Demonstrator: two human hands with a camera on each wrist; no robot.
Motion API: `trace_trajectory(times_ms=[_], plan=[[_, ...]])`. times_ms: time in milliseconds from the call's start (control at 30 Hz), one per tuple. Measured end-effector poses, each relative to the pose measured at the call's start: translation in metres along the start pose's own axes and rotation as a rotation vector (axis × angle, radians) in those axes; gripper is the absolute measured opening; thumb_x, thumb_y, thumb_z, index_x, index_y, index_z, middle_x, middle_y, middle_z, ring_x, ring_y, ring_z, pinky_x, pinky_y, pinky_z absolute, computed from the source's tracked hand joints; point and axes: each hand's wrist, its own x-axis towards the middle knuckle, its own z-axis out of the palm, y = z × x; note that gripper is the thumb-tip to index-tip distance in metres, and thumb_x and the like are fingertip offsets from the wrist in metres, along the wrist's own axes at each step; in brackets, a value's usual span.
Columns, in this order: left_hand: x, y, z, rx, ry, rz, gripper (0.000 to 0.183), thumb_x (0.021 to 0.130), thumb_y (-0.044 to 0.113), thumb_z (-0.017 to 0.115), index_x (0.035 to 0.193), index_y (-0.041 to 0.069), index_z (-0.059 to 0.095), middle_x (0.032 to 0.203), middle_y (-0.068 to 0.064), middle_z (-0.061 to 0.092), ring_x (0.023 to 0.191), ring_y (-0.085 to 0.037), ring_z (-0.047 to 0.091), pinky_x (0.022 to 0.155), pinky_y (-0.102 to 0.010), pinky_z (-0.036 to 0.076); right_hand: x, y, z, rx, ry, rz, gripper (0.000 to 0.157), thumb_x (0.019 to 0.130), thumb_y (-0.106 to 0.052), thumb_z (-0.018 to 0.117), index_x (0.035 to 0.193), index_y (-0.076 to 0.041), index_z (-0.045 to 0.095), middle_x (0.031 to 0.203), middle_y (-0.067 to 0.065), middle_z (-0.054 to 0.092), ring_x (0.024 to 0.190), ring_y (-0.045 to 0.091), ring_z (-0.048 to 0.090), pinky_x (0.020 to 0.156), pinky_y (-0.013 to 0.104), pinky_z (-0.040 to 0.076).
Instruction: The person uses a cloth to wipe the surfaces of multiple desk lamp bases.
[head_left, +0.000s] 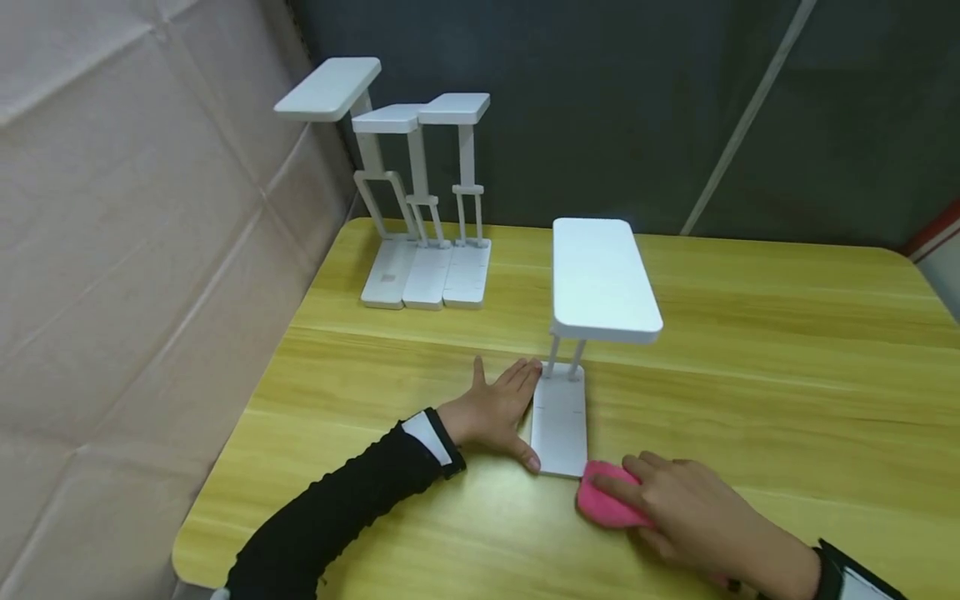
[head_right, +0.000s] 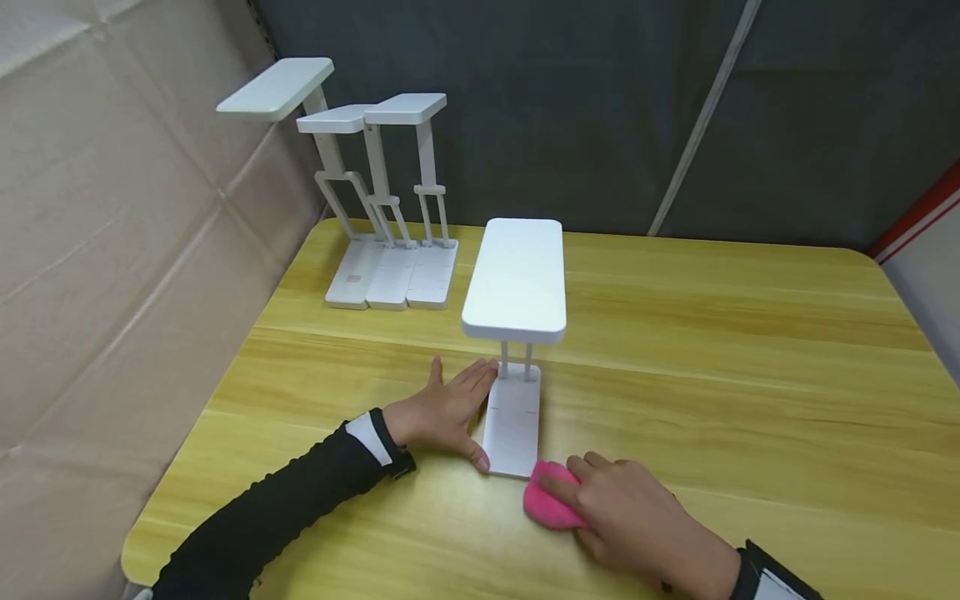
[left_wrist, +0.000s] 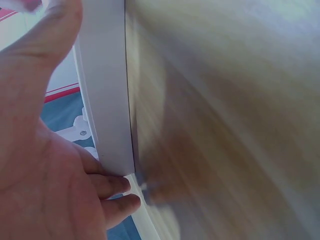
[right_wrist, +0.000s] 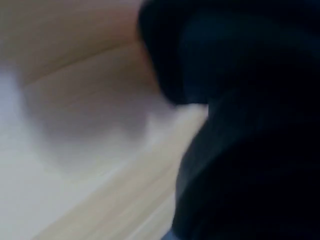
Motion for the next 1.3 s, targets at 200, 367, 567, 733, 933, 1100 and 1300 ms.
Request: trace_trajectory(times_ms=[200,367,567,733,933,1100,1300], plan=[[-0.002,-0.001,0.003,0.018,0.010,-0.019,0.131,0.057,0.081,0.057,0.140,0.006,-0.011,0.149,-0.007,-0.006,0.135,-0.020,-0.006,0.094,-0.071,-0.004,0.024,-0.033,0.008,0.086,-0.055,-0.174,0.058,0.073,-0.027,0.066,0.127,-0.025,0.043,0.089,-0.006,0.052,0.075,0.007,0.048,0.053,0.027,0.044],[-0.004,0.000,0.005,0.025,0.025,-0.008,0.130,0.057,0.081,0.056,0.140,0.005,-0.008,0.150,-0.009,-0.003,0.135,-0.023,-0.003,0.093,-0.073,-0.002,0.041,-0.045,0.027,-0.035,-0.028,-0.129,0.051,0.077,-0.028,0.062,0.124,-0.020,0.045,0.093,0.001,0.055,0.079,0.015,0.053,0.055,0.031,0.048],[-0.002,0.002,0.004,0.018,0.023,0.000,0.130,0.057,0.081,0.056,0.140,0.006,-0.010,0.150,-0.008,-0.004,0.135,-0.023,-0.004,0.093,-0.073,-0.001,0.025,-0.038,0.028,-0.054,0.016,-0.016,0.051,0.071,-0.025,0.062,0.120,-0.019,0.049,0.085,0.000,0.052,0.073,0.016,0.050,0.045,0.028,0.043],[-0.001,0.001,0.001,0.004,0.023,-0.006,0.131,0.057,0.080,0.058,0.140,0.006,-0.010,0.150,-0.007,-0.005,0.135,-0.021,-0.005,0.093,-0.072,-0.004,0.007,-0.029,0.023,-0.056,0.046,0.036,0.055,0.067,-0.022,0.063,0.121,-0.020,0.051,0.083,-0.003,0.050,0.069,0.013,0.047,0.042,0.024,0.037],[-0.002,-0.001,0.000,-0.008,0.028,-0.005,0.131,0.057,0.079,0.060,0.140,0.006,-0.010,0.149,-0.008,-0.005,0.135,-0.022,-0.005,0.093,-0.072,-0.005,-0.001,-0.023,0.006,-0.029,0.010,0.103,0.053,0.064,-0.018,0.064,0.117,-0.020,0.054,0.075,-0.007,0.045,0.063,0.010,0.042,0.041,0.023,0.032],[-0.002,-0.002,-0.002,0.002,0.030,-0.009,0.131,0.056,0.078,0.061,0.140,0.004,-0.007,0.150,-0.009,-0.003,0.135,-0.023,-0.003,0.093,-0.073,-0.003,0.014,-0.030,-0.007,-0.027,-0.048,0.055,0.046,0.063,-0.019,0.065,0.108,-0.018,0.057,0.076,-0.003,0.049,0.063,0.013,0.046,0.040,0.026,0.034],[-0.001,0.001,0.001,0.033,0.025,-0.008,0.129,0.057,0.080,0.058,0.141,0.004,-0.006,0.150,-0.008,-0.002,0.135,-0.023,-0.001,0.093,-0.074,0.000,0.040,-0.048,0.013,-0.063,0.007,-0.050,0.043,0.070,-0.021,0.061,0.111,-0.015,0.051,0.078,0.001,0.052,0.065,0.016,0.050,0.040,0.027,0.037]])
